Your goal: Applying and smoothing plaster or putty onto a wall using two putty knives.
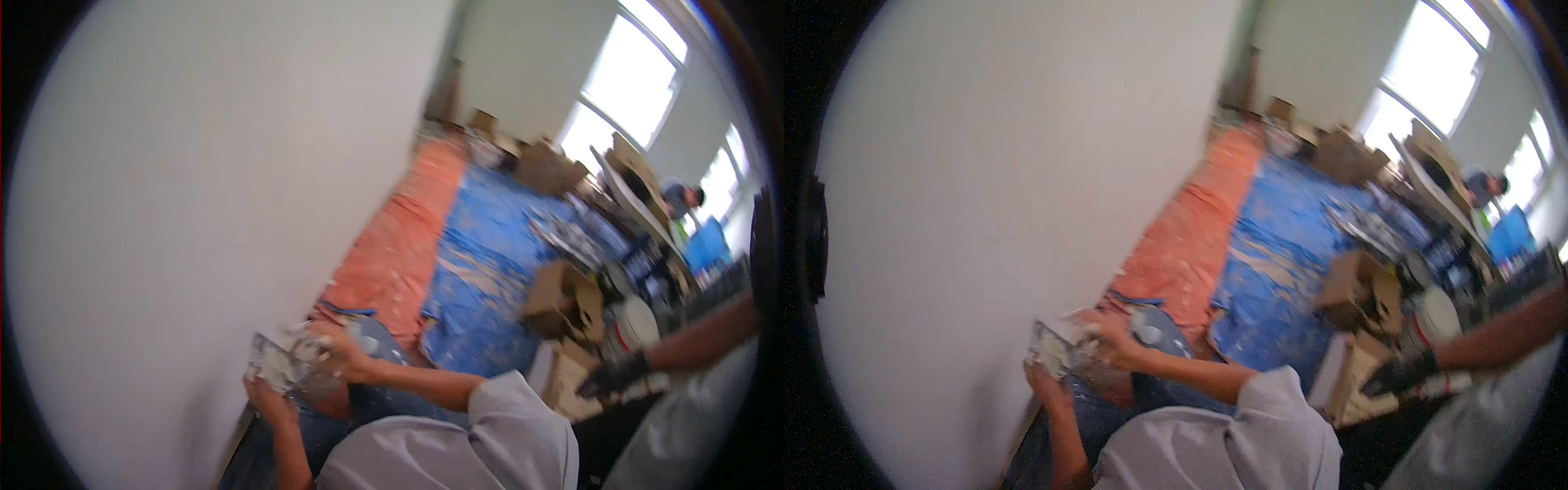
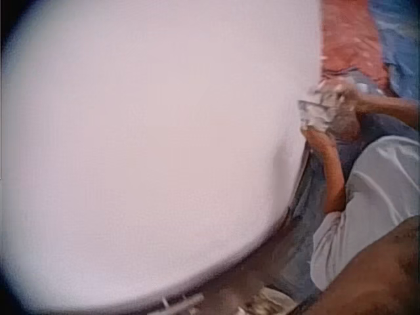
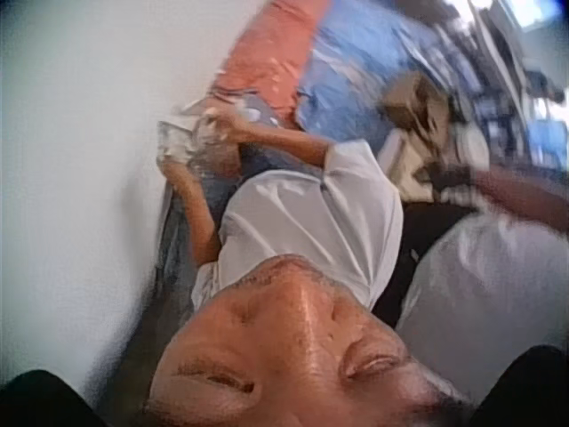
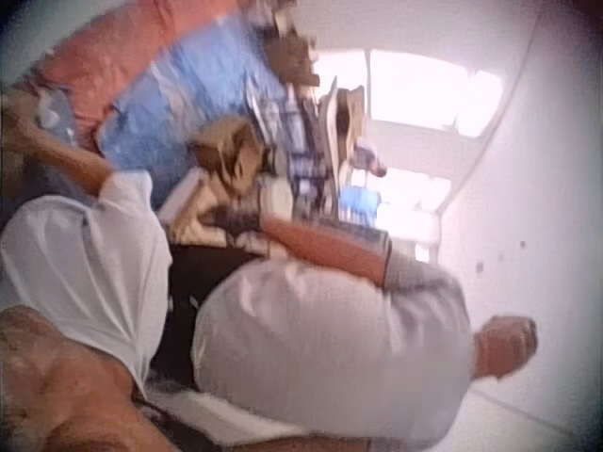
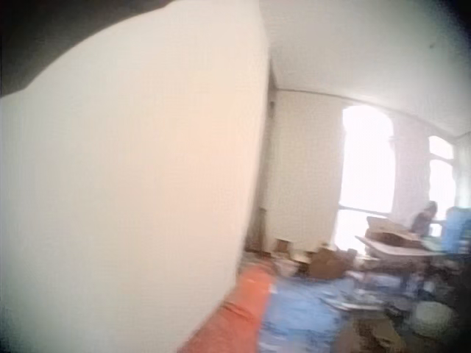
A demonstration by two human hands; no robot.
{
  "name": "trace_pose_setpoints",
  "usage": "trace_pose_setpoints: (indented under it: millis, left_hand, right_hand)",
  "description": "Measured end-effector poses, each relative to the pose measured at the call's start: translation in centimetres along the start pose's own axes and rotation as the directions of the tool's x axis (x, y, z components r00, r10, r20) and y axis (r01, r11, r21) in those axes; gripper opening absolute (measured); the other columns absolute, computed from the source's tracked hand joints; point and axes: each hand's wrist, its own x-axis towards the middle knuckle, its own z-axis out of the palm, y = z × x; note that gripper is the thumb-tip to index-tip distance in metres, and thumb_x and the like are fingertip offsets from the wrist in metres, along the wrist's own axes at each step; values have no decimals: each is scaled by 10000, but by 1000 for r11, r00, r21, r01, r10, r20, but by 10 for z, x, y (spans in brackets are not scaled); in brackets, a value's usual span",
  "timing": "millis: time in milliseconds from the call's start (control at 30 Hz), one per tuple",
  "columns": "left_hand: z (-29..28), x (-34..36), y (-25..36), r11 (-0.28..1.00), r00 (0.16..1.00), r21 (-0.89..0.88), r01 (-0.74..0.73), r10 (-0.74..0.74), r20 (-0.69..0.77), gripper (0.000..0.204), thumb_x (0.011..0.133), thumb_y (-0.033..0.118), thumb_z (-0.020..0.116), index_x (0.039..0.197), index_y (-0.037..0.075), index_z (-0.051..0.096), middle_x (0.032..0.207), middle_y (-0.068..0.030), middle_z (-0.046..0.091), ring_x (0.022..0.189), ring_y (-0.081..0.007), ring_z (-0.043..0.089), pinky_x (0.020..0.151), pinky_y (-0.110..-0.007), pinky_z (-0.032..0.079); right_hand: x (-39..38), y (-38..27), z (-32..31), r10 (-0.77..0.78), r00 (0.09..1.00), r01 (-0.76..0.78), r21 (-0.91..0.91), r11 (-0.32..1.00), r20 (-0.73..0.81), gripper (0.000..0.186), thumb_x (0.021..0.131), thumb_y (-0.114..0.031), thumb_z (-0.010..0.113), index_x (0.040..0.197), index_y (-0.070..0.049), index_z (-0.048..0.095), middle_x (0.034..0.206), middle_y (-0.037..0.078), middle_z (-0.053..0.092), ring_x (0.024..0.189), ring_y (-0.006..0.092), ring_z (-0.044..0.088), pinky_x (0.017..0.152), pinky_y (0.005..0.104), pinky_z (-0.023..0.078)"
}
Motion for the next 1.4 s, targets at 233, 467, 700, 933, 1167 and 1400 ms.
trace_pose_setpoints:
  millis: [233,467,700,933,1167,1400]
  left_hand:
    - [7,12,-4,988,978,142,-54,23,207,467,957,295,514,1348,41,494,1326,-162,554,1211,-314,577,978,-448,507]
    - [-23,9,63,783,879,419,-459,330,345,456,980,355,493,1272,7,527,1226,-125,545,1194,-268,555,997,-408,487]
    - [3,-7,82,964,933,208,-165,84,350,312,949,232,549,1209,60,571,1106,-75,626,1009,-189,658,833,-327,565]
    - [12,-18,106,970,951,217,-107,36,308,208,985,106,448,1128,14,567,994,-60,611,891,-128,573,802,-275,482]
    - [15,-29,115,907,938,367,-205,75,339,155,987,105,461,1062,17,563,902,-35,580,847,-115,521,780,-288,453]
    - [20,-31,121,864,903,397,-311,138,407,153,981,98,473,1075,11,558,911,-45,584,862,-112,519,793,-292,451]
  right_hand:
    - [-19,-37,-33,207,915,10,-532,846,346,720,751,-68,664,1440,-203,505,1468,188,422,1313,422,463,1032,486,478]
    - [-56,35,-31,484,870,-465,474,748,90,443,926,-215,631,1348,-119,539,1106,95,628,1052,206,601,855,408,544]
    - [-1,-36,-60,845,513,-680,528,509,-154,352,938,-226,674,1248,-72,613,1283,122,638,1156,301,608,941,449,518]
    - [95,-116,-63,-96,704,564,-471,678,704,440,818,-182,646,1240,-304,682,1342,-45,620,1201,244,552,1005,416,483]
    - [110,-140,-79,-15,630,634,-504,587,777,396,778,-245,678,1163,-326,727,1278,-60,651,1125,214,573,1022,429,475]
    - [111,-135,-56,-58,603,650,-448,614,796,419,804,-236,662,1213,-317,701,1301,-53,635,1136,209,556,1008,422,474]
